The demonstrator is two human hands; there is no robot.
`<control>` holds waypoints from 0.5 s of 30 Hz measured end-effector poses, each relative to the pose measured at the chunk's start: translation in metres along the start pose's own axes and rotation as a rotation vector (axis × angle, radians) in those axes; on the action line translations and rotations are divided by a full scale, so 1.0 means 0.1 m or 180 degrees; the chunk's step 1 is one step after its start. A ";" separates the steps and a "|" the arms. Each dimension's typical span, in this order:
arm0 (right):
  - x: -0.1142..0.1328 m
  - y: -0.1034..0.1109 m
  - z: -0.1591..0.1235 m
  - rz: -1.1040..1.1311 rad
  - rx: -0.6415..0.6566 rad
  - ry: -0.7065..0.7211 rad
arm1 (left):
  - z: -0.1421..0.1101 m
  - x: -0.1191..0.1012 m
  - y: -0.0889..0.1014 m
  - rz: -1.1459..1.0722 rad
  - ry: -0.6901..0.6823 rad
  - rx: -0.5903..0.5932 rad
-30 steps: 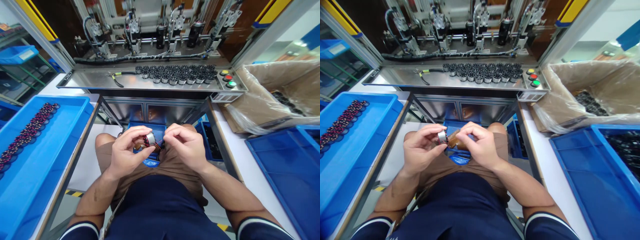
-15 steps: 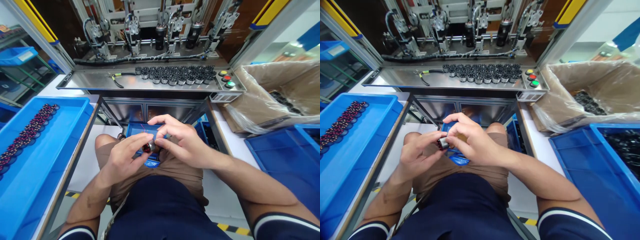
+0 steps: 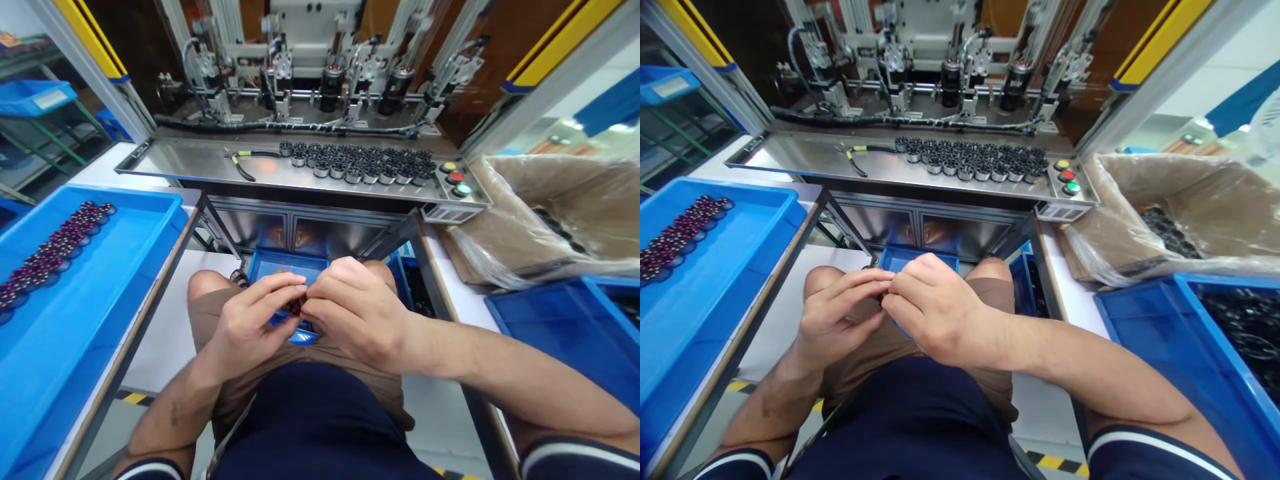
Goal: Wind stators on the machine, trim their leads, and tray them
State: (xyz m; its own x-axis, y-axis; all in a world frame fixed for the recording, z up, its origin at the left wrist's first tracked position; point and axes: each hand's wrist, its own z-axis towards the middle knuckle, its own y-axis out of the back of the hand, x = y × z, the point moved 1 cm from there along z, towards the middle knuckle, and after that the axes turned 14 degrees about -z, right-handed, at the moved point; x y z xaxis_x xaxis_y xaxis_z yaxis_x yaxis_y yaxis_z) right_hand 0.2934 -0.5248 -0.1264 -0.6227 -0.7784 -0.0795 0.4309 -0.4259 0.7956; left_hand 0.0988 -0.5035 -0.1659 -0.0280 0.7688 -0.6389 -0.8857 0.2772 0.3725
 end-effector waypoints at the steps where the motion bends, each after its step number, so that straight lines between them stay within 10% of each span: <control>1: 0.00 -0.01 0.02 -0.0010 0.0072 0.0154 | -0.02 0.01 0.03 -0.0084 0.0043 0.0012; 8: -0.64 -0.28 0.44 0.0124 0.0525 0.0321 | -0.32 0.24 0.36 -0.1289 0.0967 -0.0762; 15: -1.77 -1.51 1.65 -0.0273 0.0770 -0.1269 | -0.42 0.46 0.41 -0.1846 0.1649 -0.2349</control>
State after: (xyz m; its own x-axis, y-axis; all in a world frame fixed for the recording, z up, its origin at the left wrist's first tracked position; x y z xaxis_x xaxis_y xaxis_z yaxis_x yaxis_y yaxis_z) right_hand 0.2307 -0.2469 -0.1332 -0.8719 -0.4874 0.0480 0.2319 -0.3245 0.9170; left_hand 0.0419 -0.4806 -0.2080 0.4476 0.2455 -0.8599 -0.8833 -0.0287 -0.4680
